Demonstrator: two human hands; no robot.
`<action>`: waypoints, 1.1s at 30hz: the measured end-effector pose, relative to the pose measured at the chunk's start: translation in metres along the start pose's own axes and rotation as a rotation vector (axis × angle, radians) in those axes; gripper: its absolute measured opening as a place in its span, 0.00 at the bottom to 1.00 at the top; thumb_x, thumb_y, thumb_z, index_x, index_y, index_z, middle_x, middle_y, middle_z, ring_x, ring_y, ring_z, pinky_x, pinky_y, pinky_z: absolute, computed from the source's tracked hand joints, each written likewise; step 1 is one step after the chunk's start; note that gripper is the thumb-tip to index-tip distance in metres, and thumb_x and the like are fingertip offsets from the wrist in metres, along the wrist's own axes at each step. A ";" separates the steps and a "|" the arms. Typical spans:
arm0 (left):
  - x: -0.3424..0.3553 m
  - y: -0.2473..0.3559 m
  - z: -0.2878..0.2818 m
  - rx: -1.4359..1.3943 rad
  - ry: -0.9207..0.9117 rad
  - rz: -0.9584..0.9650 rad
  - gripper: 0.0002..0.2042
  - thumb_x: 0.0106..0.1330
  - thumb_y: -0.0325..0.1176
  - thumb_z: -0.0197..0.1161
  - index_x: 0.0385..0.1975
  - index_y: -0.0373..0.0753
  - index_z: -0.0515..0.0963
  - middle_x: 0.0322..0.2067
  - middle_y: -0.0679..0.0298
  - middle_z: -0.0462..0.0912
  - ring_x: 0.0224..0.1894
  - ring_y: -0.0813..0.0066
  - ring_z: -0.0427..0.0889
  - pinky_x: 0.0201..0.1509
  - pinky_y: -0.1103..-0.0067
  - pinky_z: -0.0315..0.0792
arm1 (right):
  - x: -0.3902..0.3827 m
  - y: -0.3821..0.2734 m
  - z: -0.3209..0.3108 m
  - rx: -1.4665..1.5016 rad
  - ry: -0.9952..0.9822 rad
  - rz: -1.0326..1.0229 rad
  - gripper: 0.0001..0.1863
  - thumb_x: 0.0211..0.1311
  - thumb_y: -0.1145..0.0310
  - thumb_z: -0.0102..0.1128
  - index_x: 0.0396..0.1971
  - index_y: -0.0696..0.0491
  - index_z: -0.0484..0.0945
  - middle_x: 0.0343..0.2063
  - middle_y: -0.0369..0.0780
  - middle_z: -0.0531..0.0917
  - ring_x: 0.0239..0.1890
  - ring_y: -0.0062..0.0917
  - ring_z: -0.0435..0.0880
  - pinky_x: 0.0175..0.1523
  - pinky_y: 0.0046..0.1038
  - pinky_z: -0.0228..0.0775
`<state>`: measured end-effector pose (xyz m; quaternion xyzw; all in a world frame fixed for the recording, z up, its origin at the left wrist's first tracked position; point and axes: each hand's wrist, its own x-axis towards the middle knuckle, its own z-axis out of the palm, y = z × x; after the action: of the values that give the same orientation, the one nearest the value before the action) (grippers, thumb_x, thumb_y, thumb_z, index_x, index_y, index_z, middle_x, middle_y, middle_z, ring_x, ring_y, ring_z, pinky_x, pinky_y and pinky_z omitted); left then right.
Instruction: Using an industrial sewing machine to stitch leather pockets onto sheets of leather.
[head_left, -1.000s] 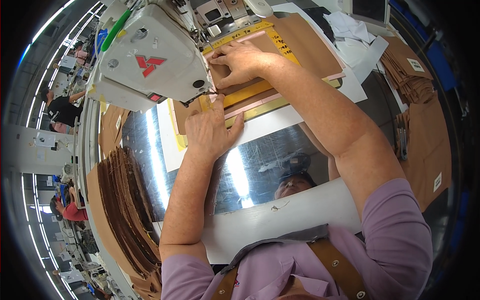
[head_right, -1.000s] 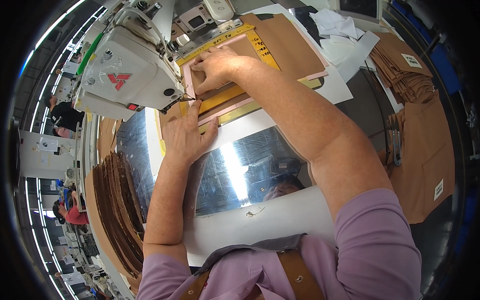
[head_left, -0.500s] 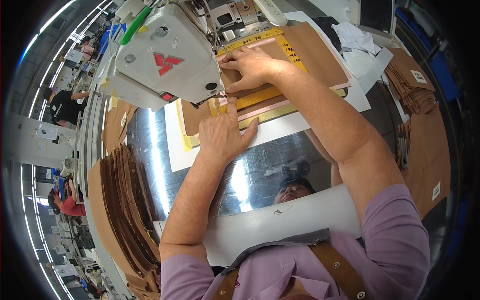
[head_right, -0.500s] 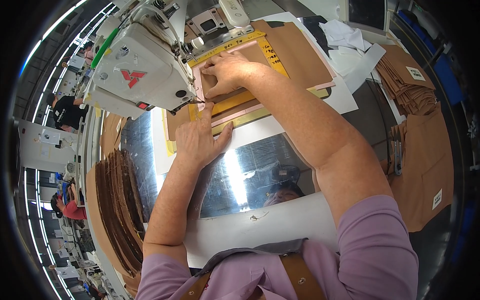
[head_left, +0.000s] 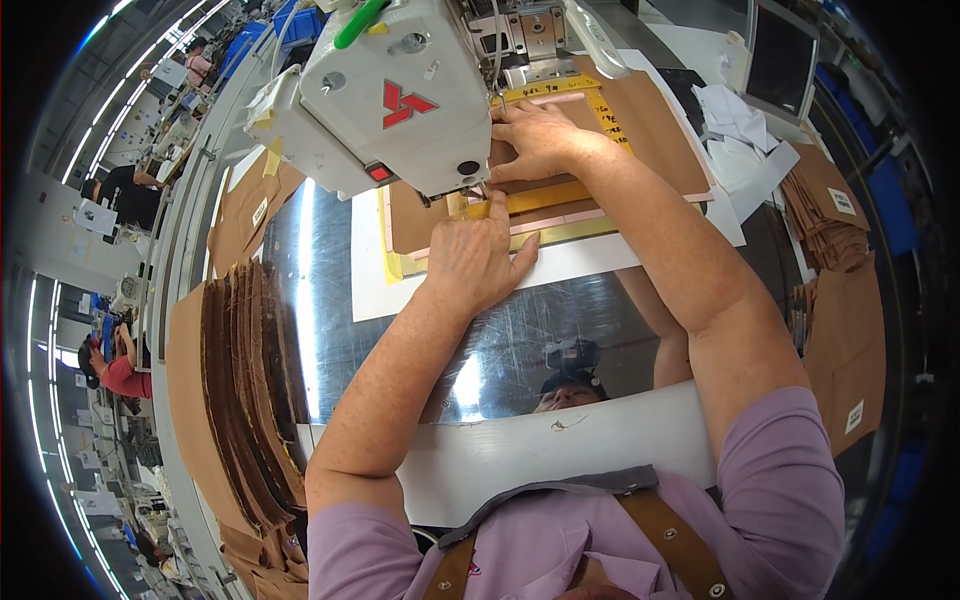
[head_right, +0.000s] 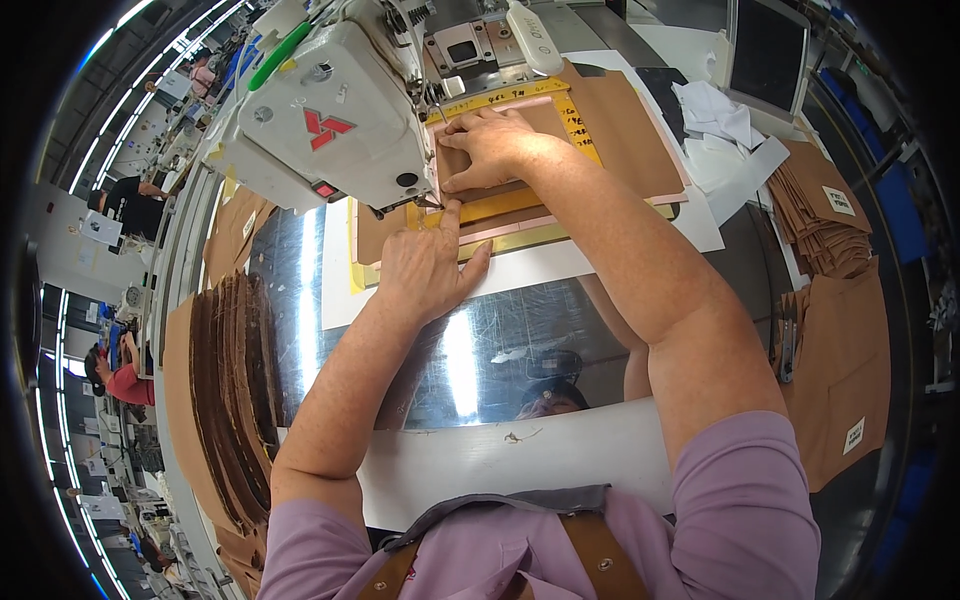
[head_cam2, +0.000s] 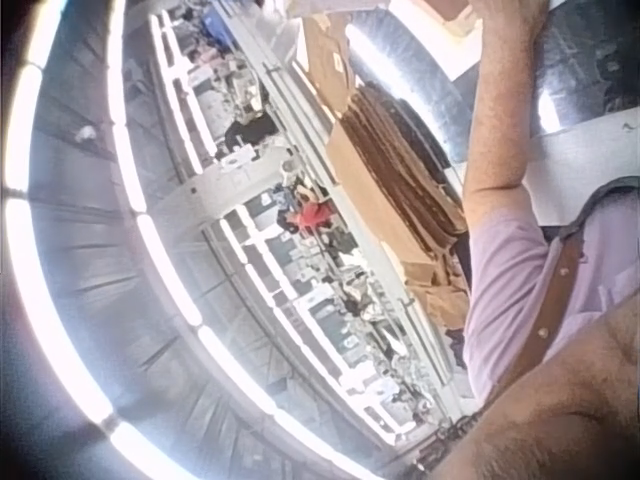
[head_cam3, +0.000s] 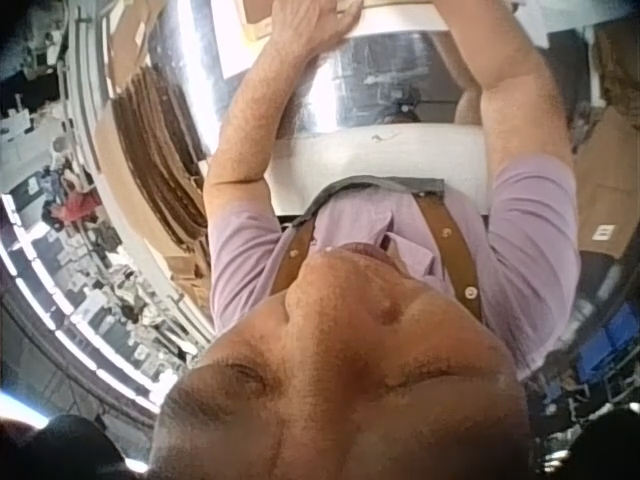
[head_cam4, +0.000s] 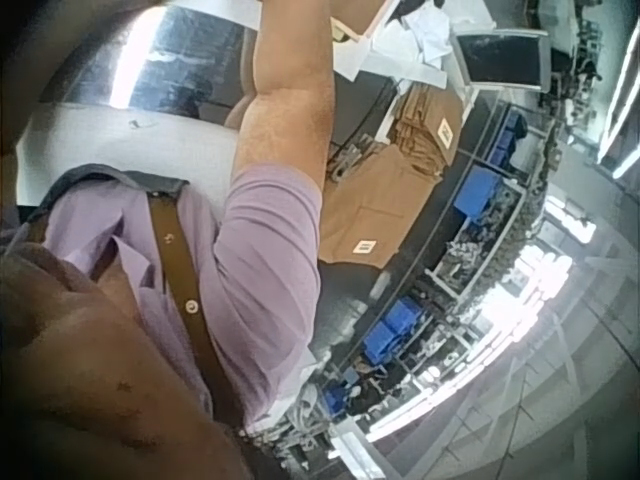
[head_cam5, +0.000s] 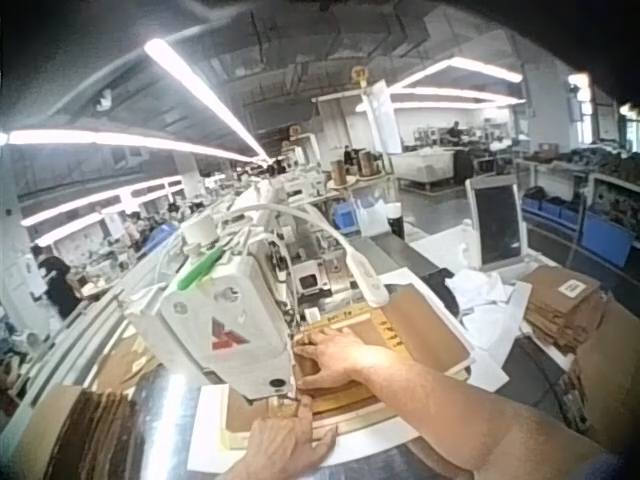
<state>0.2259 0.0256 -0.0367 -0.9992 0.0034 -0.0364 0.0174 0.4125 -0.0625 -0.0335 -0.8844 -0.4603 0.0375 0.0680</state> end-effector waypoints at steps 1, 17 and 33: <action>0.002 0.001 -0.001 0.013 -0.013 -0.001 0.37 0.71 0.55 0.51 0.62 0.21 0.70 0.19 0.54 0.84 0.23 0.57 0.86 0.34 0.66 0.78 | 0.000 0.001 0.000 -0.010 0.010 -0.007 0.49 0.50 0.32 0.65 0.71 0.42 0.69 0.72 0.35 0.67 0.75 0.30 0.59 0.77 0.42 0.50; 0.001 -0.008 0.009 -0.032 0.043 0.031 0.36 0.72 0.55 0.49 0.63 0.23 0.70 0.19 0.51 0.82 0.24 0.54 0.84 0.35 0.63 0.76 | 0.002 -0.004 -0.003 -0.036 0.020 -0.021 0.45 0.53 0.32 0.63 0.69 0.41 0.72 0.70 0.36 0.70 0.72 0.32 0.64 0.76 0.43 0.51; -0.032 0.006 -0.002 -0.096 -0.021 0.050 0.38 0.69 0.59 0.57 0.62 0.26 0.70 0.17 0.54 0.81 0.22 0.55 0.83 0.31 0.64 0.74 | -0.022 -0.005 0.007 -0.014 0.165 -0.133 0.29 0.60 0.44 0.62 0.59 0.42 0.82 0.61 0.36 0.78 0.66 0.32 0.71 0.70 0.44 0.60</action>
<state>0.1936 0.0200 -0.0376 -0.9988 0.0299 -0.0250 -0.0295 0.3946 -0.0769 -0.0397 -0.8523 -0.5112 -0.0436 0.1017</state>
